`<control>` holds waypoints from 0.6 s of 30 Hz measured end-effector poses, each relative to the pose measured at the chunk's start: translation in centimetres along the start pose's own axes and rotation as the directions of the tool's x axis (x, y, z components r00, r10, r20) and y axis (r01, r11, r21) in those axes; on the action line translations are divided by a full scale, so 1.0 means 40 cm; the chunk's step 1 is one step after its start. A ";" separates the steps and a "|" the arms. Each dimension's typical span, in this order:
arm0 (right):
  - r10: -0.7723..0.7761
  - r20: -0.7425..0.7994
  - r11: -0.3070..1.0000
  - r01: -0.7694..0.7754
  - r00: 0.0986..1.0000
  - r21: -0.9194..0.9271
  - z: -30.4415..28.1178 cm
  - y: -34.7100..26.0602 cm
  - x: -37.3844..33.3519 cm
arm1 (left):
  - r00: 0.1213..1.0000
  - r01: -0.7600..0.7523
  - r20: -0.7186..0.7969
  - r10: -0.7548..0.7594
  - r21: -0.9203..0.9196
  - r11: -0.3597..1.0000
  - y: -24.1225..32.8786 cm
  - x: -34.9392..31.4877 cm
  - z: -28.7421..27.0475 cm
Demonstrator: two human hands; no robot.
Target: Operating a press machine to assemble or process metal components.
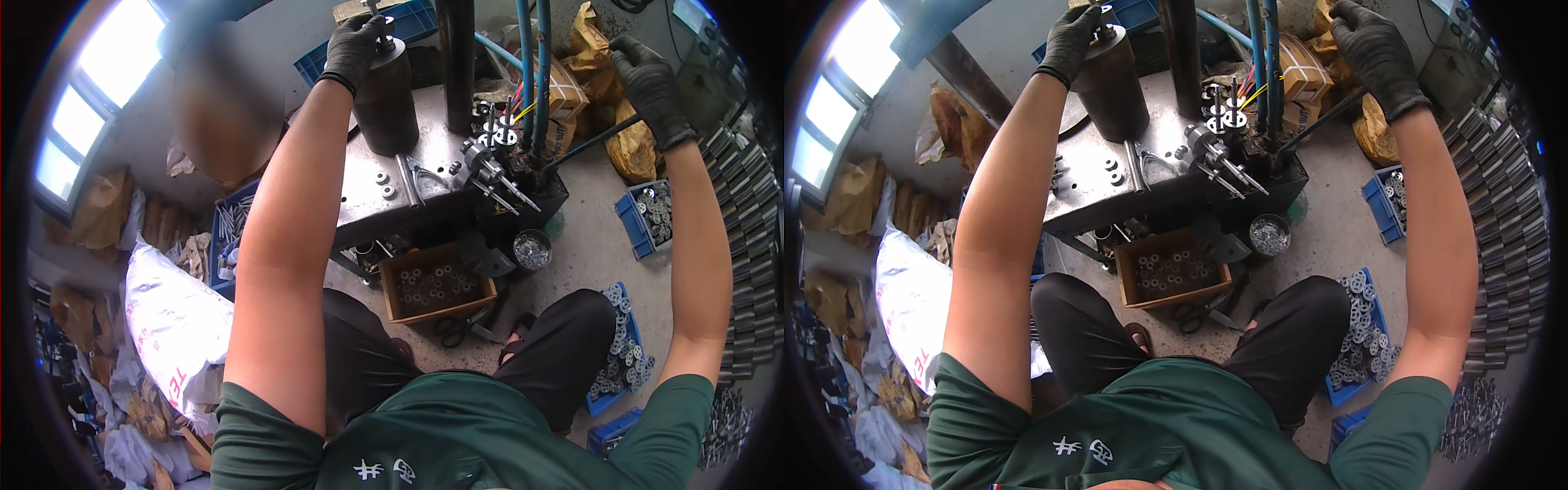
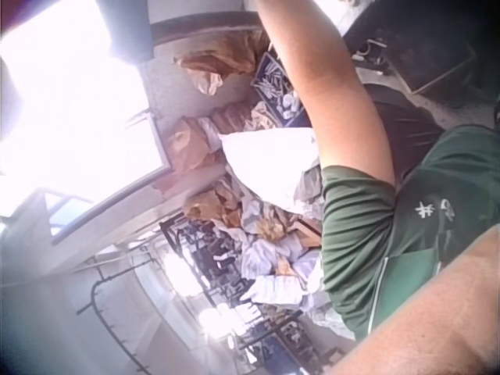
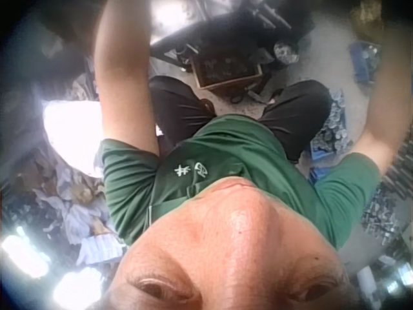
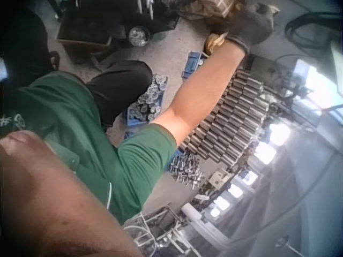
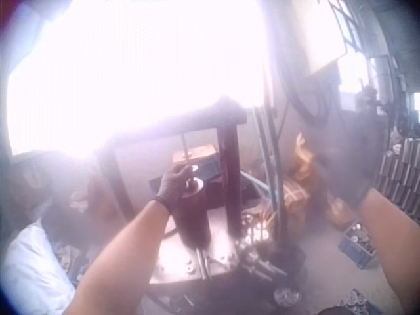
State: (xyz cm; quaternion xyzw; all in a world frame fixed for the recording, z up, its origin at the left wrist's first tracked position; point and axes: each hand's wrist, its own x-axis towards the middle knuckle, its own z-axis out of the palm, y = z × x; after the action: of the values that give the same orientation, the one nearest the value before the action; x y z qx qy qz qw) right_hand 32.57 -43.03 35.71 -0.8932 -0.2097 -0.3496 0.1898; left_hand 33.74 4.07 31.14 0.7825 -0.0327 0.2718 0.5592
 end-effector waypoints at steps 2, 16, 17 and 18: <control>0.013 0.019 1.000 -0.013 1.000 -0.003 0.012 0.009 0.019 | 1.000 -0.008 0.000 0.008 -0.010 1.000 -0.004 0.003 -0.002; 0.146 0.040 0.964 -0.134 0.988 -0.229 -0.057 -0.138 -0.056 | 0.954 -0.298 -0.079 0.289 -0.350 0.888 0.089 -0.217 0.022; 0.149 0.038 0.963 -0.136 0.988 -0.232 -0.065 -0.134 -0.068 | 0.962 -0.248 -0.028 0.273 -0.512 0.822 0.113 -0.287 0.030; 0.165 0.047 0.964 -0.151 0.985 -0.220 -0.071 -0.127 -0.080 | 0.965 -0.182 0.023 0.261 -0.655 0.733 0.140 -0.367 0.039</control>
State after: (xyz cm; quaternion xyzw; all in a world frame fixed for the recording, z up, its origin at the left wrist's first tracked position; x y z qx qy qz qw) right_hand 26.32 -40.92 36.35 -0.9334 -0.1045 -0.3246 0.1120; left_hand 19.88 -3.13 28.82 0.5455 -0.2494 0.2636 0.7555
